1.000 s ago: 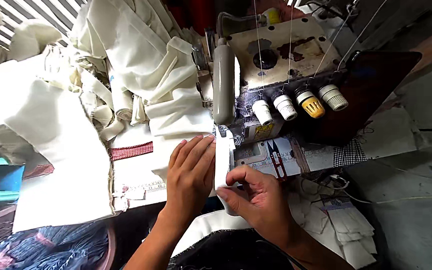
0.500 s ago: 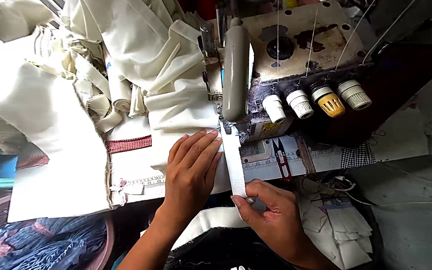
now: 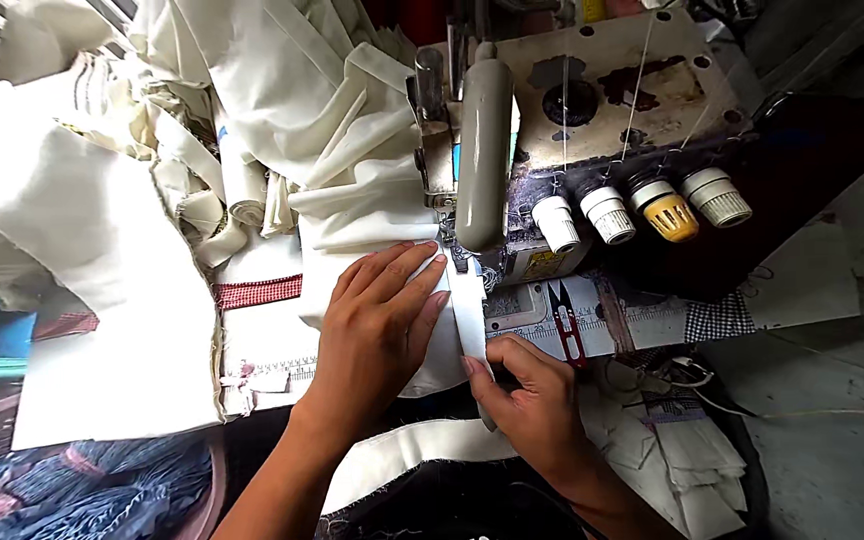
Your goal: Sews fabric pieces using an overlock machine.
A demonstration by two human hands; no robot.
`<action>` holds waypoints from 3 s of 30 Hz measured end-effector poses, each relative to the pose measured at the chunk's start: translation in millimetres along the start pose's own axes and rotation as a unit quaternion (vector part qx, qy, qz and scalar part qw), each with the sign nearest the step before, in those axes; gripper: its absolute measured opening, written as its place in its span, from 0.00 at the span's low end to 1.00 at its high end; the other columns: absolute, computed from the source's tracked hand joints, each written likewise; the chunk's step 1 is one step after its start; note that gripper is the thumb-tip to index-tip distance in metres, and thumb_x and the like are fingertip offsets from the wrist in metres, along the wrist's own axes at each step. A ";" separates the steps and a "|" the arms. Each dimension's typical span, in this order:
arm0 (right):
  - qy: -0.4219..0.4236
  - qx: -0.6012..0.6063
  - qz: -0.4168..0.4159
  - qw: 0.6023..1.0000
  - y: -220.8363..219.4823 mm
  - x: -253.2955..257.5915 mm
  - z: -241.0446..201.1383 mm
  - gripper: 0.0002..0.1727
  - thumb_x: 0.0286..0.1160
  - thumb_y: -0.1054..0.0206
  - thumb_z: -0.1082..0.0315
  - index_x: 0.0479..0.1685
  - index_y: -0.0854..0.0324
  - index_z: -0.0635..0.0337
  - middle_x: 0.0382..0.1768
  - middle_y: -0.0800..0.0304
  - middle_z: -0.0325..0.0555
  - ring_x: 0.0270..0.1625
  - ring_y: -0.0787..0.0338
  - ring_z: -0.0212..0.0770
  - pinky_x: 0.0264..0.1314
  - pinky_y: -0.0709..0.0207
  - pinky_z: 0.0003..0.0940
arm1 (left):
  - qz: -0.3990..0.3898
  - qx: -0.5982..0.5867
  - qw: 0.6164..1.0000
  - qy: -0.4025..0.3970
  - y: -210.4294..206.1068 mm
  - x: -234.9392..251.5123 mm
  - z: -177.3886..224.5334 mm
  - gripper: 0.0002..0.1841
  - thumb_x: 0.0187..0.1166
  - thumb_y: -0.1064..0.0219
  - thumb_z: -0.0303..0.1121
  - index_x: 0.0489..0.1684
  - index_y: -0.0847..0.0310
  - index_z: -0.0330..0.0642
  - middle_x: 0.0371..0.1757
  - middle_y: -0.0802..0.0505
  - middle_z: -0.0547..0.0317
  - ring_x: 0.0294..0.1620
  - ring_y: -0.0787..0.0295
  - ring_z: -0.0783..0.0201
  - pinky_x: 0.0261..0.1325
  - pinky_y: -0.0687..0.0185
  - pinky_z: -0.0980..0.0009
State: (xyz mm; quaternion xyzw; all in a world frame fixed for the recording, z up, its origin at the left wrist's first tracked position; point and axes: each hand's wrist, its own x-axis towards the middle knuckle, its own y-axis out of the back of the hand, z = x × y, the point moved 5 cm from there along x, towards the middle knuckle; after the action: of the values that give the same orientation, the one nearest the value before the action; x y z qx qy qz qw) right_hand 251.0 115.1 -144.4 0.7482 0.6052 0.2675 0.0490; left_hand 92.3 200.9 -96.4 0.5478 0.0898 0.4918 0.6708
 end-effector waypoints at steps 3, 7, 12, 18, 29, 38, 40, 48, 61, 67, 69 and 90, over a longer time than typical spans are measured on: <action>-0.012 0.029 -0.006 0.999 -3.4 6.6 1.0 0.07 0.74 0.28 0.67 0.32 0.11 0.63 0.31 0.10 0.41 0.37 0.12 0.24 0.40 0.18 0.17 | -0.005 -0.019 1.000 -0.013 -0.2 10.1 -8.3 0.17 0.87 0.40 0.39 0.64 0.09 0.44 0.72 0.10 0.57 0.76 0.17 0.58 0.79 0.28 0.54; -0.038 0.045 -0.023 0.998 -7.5 2.1 6.1 0.08 0.76 0.30 0.67 0.41 0.11 0.64 0.34 0.07 0.41 0.37 0.09 0.26 0.42 0.13 0.21 | 0.014 -0.002 1.000 0.002 5.8 4.8 -8.9 0.18 0.87 0.38 0.41 0.64 0.10 0.45 0.73 0.12 0.54 0.78 0.20 0.53 0.80 0.29 0.50; 0.104 -0.123 -0.088 0.983 1.0 -54.0 6.8 0.11 0.84 0.39 0.68 0.42 0.10 0.56 0.36 0.05 0.42 0.37 0.06 0.36 0.38 0.12 0.31 | 0.058 -0.143 0.981 0.118 4.5 -58.0 18.2 0.17 0.89 0.43 0.37 0.46 0.08 0.37 0.40 0.06 0.57 0.41 0.10 0.71 0.45 0.13 0.74; 0.145 -0.123 -0.316 0.929 -0.9 -97.0 21.5 0.07 0.78 0.37 0.71 0.41 0.12 0.54 0.43 0.06 0.42 0.45 0.06 0.41 0.44 0.11 0.39 | 0.013 -0.309 0.918 0.248 -50.8 -97.9 29.8 0.09 0.74 0.24 0.40 0.35 0.04 0.44 0.30 0.03 0.69 0.29 0.06 0.78 0.35 0.07 0.79; -0.145 0.290 -0.038 0.945 -18.9 -6.9 23.3 0.22 0.79 0.34 0.76 0.70 0.25 0.77 0.54 0.06 0.54 0.53 0.05 0.36 0.59 0.11 0.32 | -0.039 -0.691 0.621 0.369 -50.6 -106.0 48.0 0.06 0.75 0.25 0.31 0.42 0.07 0.40 0.32 0.03 0.55 0.34 0.03 0.65 0.46 0.06 0.67; -0.216 0.304 -0.086 0.924 -10.8 -74.5 23.9 0.08 0.80 0.35 0.76 0.50 0.14 0.70 0.37 0.05 0.43 0.33 0.06 0.31 0.38 0.09 0.27 | -0.032 -0.575 0.729 0.370 -72.2 -157.7 51.3 0.07 0.79 0.28 0.29 0.34 0.06 0.36 0.33 0.03 0.57 0.36 0.06 0.70 0.48 0.09 0.71; -0.223 0.303 -0.097 0.921 -8.5 -75.9 23.1 0.07 0.80 0.34 0.76 0.47 0.12 0.70 0.35 0.05 0.43 0.33 0.06 0.30 0.39 0.08 0.26 | -0.035 -0.578 0.733 0.356 -69.5 -157.8 53.1 0.07 0.78 0.27 0.30 0.34 0.06 0.37 0.32 0.04 0.58 0.35 0.07 0.71 0.46 0.10 0.73; -0.169 0.311 -0.193 0.915 -1.7 -68.1 18.5 0.12 0.83 0.42 0.74 0.45 0.11 0.67 0.44 0.07 0.42 0.38 0.11 0.25 0.40 0.14 0.22 | -0.060 -0.587 0.741 0.319 -70.9 -153.6 54.6 0.10 0.81 0.30 0.31 0.30 0.07 0.38 0.29 0.05 0.63 0.33 0.10 0.75 0.43 0.12 0.75; -0.086 0.221 -0.114 0.965 6.6 -59.7 8.8 0.11 0.79 0.28 0.65 0.32 0.09 0.64 0.36 0.05 0.41 0.41 0.08 0.26 0.47 0.13 0.22 | 0.013 -0.183 0.982 0.055 21.8 -62.8 48.5 0.15 0.88 0.38 0.41 0.54 0.08 0.43 0.62 0.06 0.58 0.68 0.13 0.65 0.73 0.18 0.61; -0.051 0.244 -0.109 0.962 20.1 -55.0 -7.2 0.12 0.80 0.29 0.67 0.29 0.13 0.64 0.36 0.06 0.41 0.43 0.09 0.26 0.47 0.14 0.20 | 0.045 -0.070 0.996 0.024 -3.6 -38.7 22.8 0.17 0.84 0.34 0.38 0.65 0.12 0.42 0.72 0.11 0.54 0.82 0.22 0.57 0.89 0.38 0.46; -0.083 0.236 -0.108 0.962 14.8 -60.5 6.6 0.13 0.80 0.29 0.66 0.27 0.12 0.64 0.34 0.07 0.41 0.40 0.09 0.25 0.44 0.14 0.20 | 0.042 -0.082 0.995 0.024 -3.6 -41.3 21.6 0.17 0.83 0.32 0.38 0.65 0.12 0.41 0.73 0.11 0.55 0.82 0.23 0.57 0.90 0.39 0.45; -0.071 0.133 -0.011 0.988 -5.3 26.4 11.3 0.09 0.76 0.30 0.68 0.30 0.09 0.62 0.30 0.08 0.37 0.32 0.14 0.20 0.34 0.20 0.15 | -0.006 -0.065 0.998 -0.006 11.5 48.7 -27.5 0.14 0.81 0.32 0.36 0.55 0.09 0.37 0.61 0.06 0.50 0.64 0.10 0.64 0.69 0.19 0.69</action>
State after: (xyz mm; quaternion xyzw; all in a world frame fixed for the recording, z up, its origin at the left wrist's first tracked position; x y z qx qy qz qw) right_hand 254.8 144.0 -147.2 0.7589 0.6381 0.1299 -0.0051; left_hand 92.1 254.6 -77.1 0.5054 0.0565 0.4891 0.7086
